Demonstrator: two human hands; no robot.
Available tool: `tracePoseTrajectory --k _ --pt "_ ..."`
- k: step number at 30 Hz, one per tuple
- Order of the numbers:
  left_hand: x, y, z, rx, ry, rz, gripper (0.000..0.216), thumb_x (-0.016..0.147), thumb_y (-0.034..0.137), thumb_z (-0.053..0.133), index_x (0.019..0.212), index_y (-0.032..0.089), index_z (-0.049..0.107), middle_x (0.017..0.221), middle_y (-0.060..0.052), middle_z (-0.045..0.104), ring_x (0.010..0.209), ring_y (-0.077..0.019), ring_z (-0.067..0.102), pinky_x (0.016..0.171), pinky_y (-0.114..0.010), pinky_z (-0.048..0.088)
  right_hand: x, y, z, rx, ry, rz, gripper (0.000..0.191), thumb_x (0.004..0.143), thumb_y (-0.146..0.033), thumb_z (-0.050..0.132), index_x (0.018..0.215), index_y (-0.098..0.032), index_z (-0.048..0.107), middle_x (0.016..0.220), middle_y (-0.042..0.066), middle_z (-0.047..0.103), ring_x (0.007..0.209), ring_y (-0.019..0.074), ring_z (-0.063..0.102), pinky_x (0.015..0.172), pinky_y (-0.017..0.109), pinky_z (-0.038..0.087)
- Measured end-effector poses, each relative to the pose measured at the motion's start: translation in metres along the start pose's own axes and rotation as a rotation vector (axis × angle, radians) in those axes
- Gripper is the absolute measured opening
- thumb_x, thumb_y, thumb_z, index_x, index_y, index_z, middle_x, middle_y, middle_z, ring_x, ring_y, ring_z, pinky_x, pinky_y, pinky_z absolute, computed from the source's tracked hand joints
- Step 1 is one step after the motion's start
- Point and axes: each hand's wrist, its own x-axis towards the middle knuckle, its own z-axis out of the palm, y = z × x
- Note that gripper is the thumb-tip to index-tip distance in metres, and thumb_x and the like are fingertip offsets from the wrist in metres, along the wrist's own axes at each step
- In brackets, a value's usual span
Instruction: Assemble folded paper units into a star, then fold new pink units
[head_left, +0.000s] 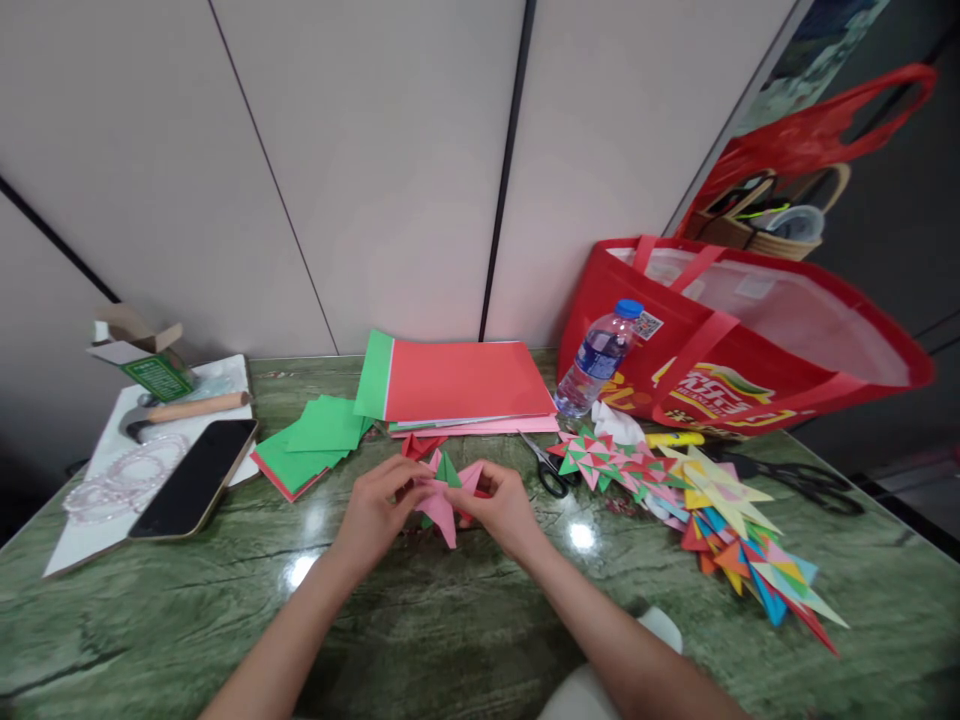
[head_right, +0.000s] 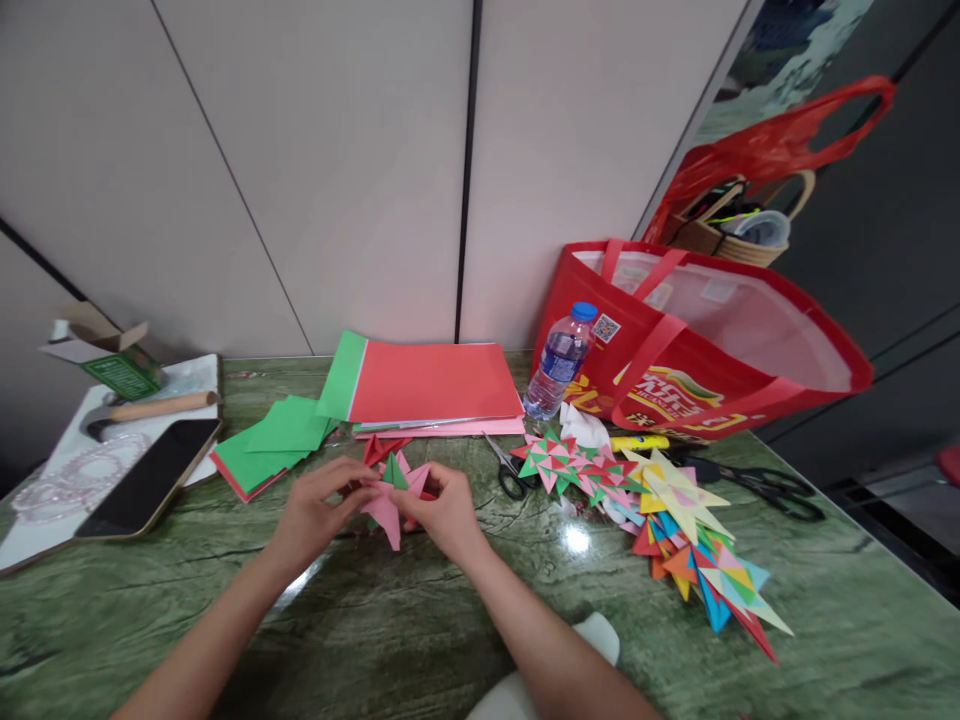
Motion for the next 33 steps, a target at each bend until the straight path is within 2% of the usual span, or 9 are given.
tracePoseTrajectory --k 7,13,22,33 --pt "0.0012 0.0048 -0.0012 -0.052 0.049 -0.048 0.007 0.072 0.021 0.062 0.067 0.020 0.066 0.072 -0.004 0.066 0.068 -0.0166 0.059 0.063 -0.026 0.046 0.0005 0.0013 -0.0002 0.133 -0.044 0.079 0.032 0.054 -0.040 0.075 0.067 -0.015 0.059 0.061 -0.002 0.060 0.050 0.0111 0.055 0.041 0.022 0.050" --pt "0.0025 0.0019 -0.0031 -0.122 -0.003 -0.086 0.007 0.070 0.018 0.063 0.063 0.019 0.064 0.071 -0.004 0.064 0.072 -0.0175 0.059 0.067 -0.027 0.046 0.0015 0.0028 -0.0001 0.248 -0.016 0.149 0.036 0.050 -0.040 0.077 0.068 -0.014 0.059 0.059 -0.005 0.058 0.050 0.0090 0.053 0.044 0.023 0.053" --pt "0.0039 -0.0020 -0.0036 -0.224 -0.049 -0.172 0.005 0.064 0.023 0.069 0.064 0.018 0.069 0.076 -0.007 0.067 0.077 -0.0198 0.061 0.069 -0.029 0.048 0.0034 0.0051 -0.0017 0.186 0.034 0.106 0.036 0.049 -0.041 0.078 0.065 -0.015 0.059 0.057 -0.004 0.058 0.047 0.0102 0.054 0.047 0.026 0.053" --pt "0.0050 -0.0042 -0.0042 -0.197 -0.072 -0.172 0.003 0.064 0.022 0.068 0.063 0.019 0.070 0.075 -0.006 0.068 0.076 -0.0196 0.062 0.071 -0.030 0.048 0.0037 0.0046 -0.0007 0.095 0.054 0.045 0.034 0.051 -0.042 0.076 0.061 -0.016 0.056 0.055 -0.003 0.058 0.046 0.0128 0.055 0.047 0.029 0.052"
